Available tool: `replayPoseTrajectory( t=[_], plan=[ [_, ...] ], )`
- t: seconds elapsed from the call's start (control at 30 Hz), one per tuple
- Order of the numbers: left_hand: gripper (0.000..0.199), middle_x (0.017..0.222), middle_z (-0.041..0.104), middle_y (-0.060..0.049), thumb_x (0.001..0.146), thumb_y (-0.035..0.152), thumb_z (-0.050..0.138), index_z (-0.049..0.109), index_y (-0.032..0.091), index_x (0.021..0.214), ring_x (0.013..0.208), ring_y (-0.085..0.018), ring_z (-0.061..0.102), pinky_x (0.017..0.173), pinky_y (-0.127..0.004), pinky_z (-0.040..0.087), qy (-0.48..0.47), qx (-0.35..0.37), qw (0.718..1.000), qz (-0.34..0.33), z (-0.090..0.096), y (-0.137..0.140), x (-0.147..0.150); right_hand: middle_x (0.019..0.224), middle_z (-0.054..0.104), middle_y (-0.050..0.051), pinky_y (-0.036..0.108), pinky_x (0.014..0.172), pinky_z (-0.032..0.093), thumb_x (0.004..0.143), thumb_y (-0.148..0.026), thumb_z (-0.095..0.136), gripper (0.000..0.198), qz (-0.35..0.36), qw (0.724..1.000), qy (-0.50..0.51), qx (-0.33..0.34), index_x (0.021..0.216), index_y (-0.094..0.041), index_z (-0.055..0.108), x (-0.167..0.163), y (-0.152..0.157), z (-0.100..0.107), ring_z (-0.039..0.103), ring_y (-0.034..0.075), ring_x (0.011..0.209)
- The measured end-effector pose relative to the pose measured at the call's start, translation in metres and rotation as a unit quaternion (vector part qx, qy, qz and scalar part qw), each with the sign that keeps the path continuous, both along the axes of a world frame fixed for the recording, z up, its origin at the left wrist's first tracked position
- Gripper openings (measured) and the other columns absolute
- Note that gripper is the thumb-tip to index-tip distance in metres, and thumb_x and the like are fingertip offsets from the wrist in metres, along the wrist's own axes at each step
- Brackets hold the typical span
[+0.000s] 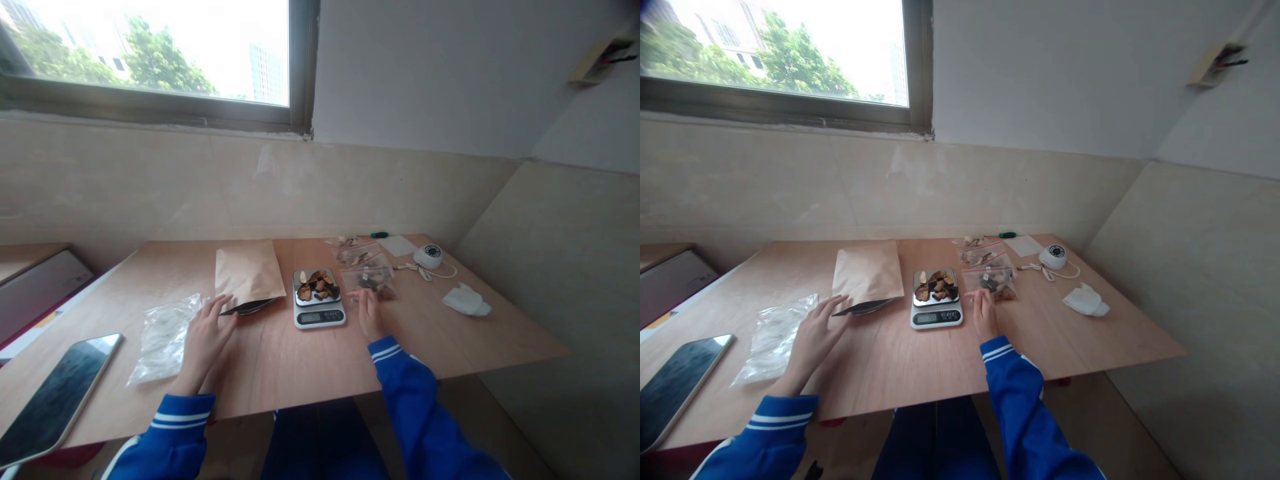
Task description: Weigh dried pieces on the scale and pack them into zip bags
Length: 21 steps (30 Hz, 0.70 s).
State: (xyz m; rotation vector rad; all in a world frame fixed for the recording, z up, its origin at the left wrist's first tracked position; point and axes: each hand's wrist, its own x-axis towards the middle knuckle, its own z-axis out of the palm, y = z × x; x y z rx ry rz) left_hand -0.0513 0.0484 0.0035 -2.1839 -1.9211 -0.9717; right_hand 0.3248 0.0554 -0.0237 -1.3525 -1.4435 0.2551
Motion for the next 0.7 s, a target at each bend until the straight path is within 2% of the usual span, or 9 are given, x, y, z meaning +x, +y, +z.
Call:
replayPoseTrajectory(
  t=[0.13, 0.2, 0.33, 0.4, 0.47, 0.53, 0.63, 0.7],
  plan=[
    [0.035, 0.125, 0.060, -0.008, 0.085, 0.032, 0.046, 0.058, 0.025, 0.117, 0.111, -0.028, 0.058, 0.110, -0.051, 0.027, 0.021, -0.010, 1.000, -0.011, 0.006, 0.012, 0.017, 0.091, 0.062, 0.010, 0.037, 0.089, 0.045, 0.099, -0.048, 0.023, 0.053, 0.003, 1.000, -0.010, 0.007, 0.087, -0.021, 0.067, -0.002, 0.000, 0.003, 0.058, 0.022, 0.092],
    [0.032, 0.122, 0.062, -0.007, 0.086, 0.029, 0.045, 0.059, 0.026, 0.115, 0.109, -0.027, 0.059, 0.111, -0.051, 0.024, 0.017, -0.020, 1.000, -0.006, 0.010, 0.015, 0.021, 0.090, 0.062, 0.010, 0.036, 0.088, 0.046, 0.099, -0.045, 0.022, 0.053, -0.002, 1.000, -0.013, 0.011, 0.086, -0.021, 0.067, -0.002, 0.000, 0.005, 0.059, 0.022, 0.092],
    [0.028, 0.108, 0.069, -0.002, 0.090, 0.034, 0.043, 0.065, 0.029, 0.108, 0.095, -0.021, 0.064, 0.105, -0.043, 0.034, -0.022, -0.017, 0.999, 0.016, 0.020, 0.012, 0.022, 0.086, 0.060, 0.010, 0.037, 0.085, 0.047, 0.099, -0.039, 0.023, 0.050, -0.002, 0.998, -0.044, 0.044, 0.084, -0.020, 0.066, -0.004, -0.008, 0.013, 0.059, 0.022, 0.089],
    [0.028, 0.102, 0.072, -0.001, 0.091, 0.038, 0.045, 0.068, 0.030, 0.106, 0.086, -0.019, 0.066, 0.092, -0.036, 0.043, -0.040, 0.000, 0.999, 0.031, 0.028, 0.006, 0.024, 0.086, 0.061, 0.009, 0.038, 0.084, 0.048, 0.099, -0.035, 0.027, 0.043, 0.044, 0.993, -0.083, 0.067, 0.087, -0.021, 0.066, -0.015, -0.018, 0.024, 0.060, 0.023, 0.090],
    [0.027, 0.097, 0.073, -0.001, 0.090, 0.040, 0.048, 0.069, 0.030, 0.105, 0.079, -0.018, 0.066, 0.075, -0.029, 0.046, -0.046, 0.027, 0.997, 0.050, 0.036, -0.001, 0.029, 0.090, 0.063, 0.008, 0.038, 0.087, 0.049, 0.098, -0.028, 0.030, 0.035, 0.124, 0.981, -0.120, 0.084, 0.095, -0.023, 0.065, -0.037, -0.028, 0.038, 0.060, 0.022, 0.094],
    [0.026, 0.093, 0.073, -0.001, 0.089, 0.040, 0.052, 0.071, 0.031, 0.104, 0.074, -0.017, 0.066, 0.062, -0.026, 0.043, -0.040, 0.060, 0.995, 0.066, 0.046, -0.009, 0.034, 0.101, 0.065, 0.008, 0.038, 0.091, 0.049, 0.097, -0.022, 0.033, 0.032, 0.202, 0.963, -0.145, 0.103, 0.109, -0.024, 0.062, -0.069, -0.036, 0.053, 0.059, 0.021, 0.102],
    [0.023, 0.086, 0.074, -0.001, 0.087, 0.039, 0.056, 0.072, 0.031, 0.102, 0.067, -0.015, 0.065, 0.054, -0.023, 0.038, -0.029, 0.103, 0.992, 0.073, 0.060, -0.017, 0.040, 0.122, 0.060, 0.009, 0.037, 0.100, 0.046, 0.095, -0.017, 0.033, 0.037, 0.270, 0.933, -0.193, 0.136, 0.126, -0.021, 0.054, -0.120, -0.037, 0.072, 0.054, 0.020, 0.117],
    [0.022, 0.083, 0.074, 0.000, 0.087, 0.040, 0.057, 0.073, 0.031, 0.100, 0.064, -0.014, 0.064, 0.052, -0.022, 0.036, -0.033, 0.120, 0.989, 0.074, 0.068, -0.019, 0.040, 0.121, 0.062, 0.011, 0.038, 0.101, 0.047, 0.095, -0.016, 0.035, 0.036, 0.277, 0.918, -0.245, 0.142, 0.122, -0.016, 0.058, -0.147, -0.033, 0.080, 0.053, 0.022, 0.118]
  ],
)
